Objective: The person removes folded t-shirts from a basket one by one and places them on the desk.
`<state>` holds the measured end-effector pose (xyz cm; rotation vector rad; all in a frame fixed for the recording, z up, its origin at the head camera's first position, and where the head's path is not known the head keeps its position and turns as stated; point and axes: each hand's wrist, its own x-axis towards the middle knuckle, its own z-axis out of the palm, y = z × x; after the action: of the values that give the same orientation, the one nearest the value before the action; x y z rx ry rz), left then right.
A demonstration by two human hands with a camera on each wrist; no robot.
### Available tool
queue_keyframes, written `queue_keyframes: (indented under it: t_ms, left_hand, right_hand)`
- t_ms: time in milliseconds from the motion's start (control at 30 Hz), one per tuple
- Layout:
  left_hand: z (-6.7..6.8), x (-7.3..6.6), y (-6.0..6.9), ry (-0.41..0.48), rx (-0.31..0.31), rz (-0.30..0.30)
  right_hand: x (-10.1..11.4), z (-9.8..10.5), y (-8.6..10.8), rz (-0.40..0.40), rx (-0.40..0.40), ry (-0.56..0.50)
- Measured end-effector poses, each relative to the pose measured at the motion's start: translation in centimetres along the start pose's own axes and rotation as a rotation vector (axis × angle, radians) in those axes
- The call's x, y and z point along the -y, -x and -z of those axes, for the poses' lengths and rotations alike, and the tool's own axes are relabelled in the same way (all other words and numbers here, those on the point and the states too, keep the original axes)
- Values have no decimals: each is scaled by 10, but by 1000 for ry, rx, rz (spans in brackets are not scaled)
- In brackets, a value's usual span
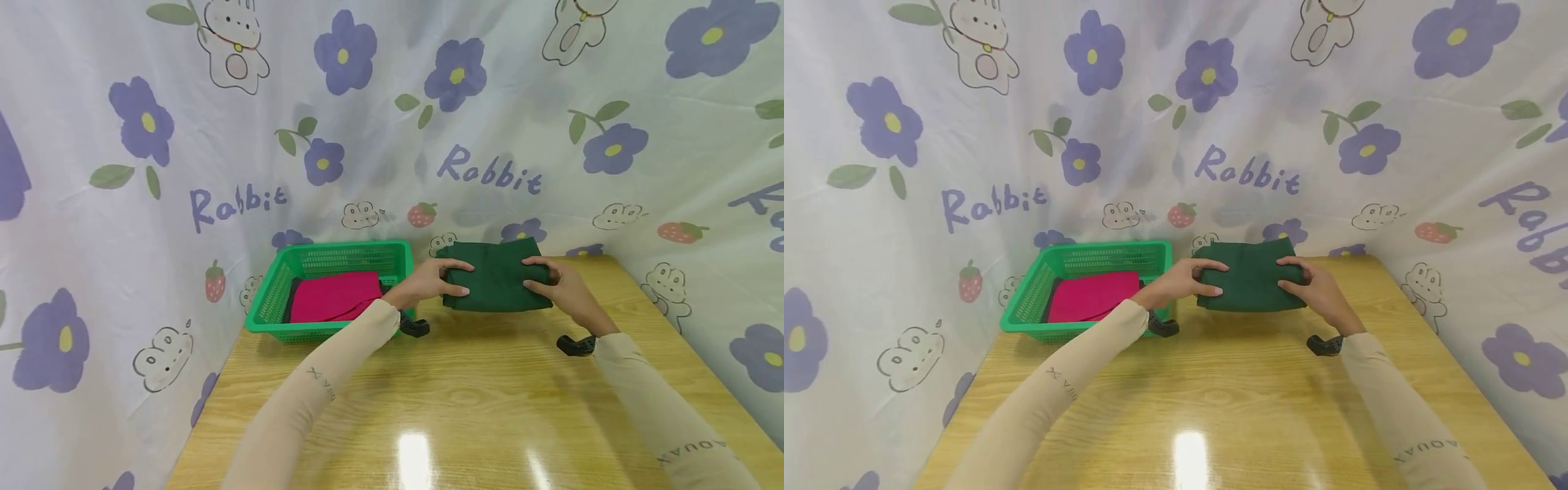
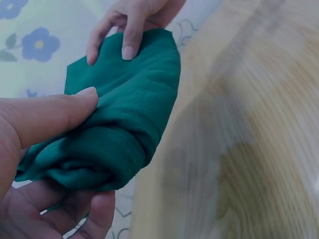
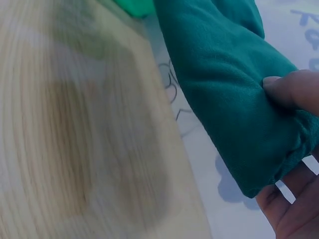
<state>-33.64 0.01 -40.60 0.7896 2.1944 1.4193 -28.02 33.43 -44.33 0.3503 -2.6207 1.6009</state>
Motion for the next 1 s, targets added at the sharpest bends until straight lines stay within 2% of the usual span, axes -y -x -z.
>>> queue_keyframes:
  t_ms: [100,233,500,667,900,1000]
  left_hand:
    - [-8,-3,-7,-7,6,-12]
    - [-19,-4,-15,38,14,-15]
    - [-38,1,-26,37,-10,4]
    - [-45,3,-37,42,-21,-11]
    - [-56,12,-53,92,-27,3]
    - [-62,18,-56,121,-27,18]
  right_hand:
    - [-3,7,4,-7,-13,7]
    - [-9,14,7,-20,-37,30]
    - [-24,23,5,-41,-61,69]
    - [-31,29,3,-65,-66,71]
    - [-45,32,2,-84,-76,101]
    - [-54,32,2,-89,-66,102]
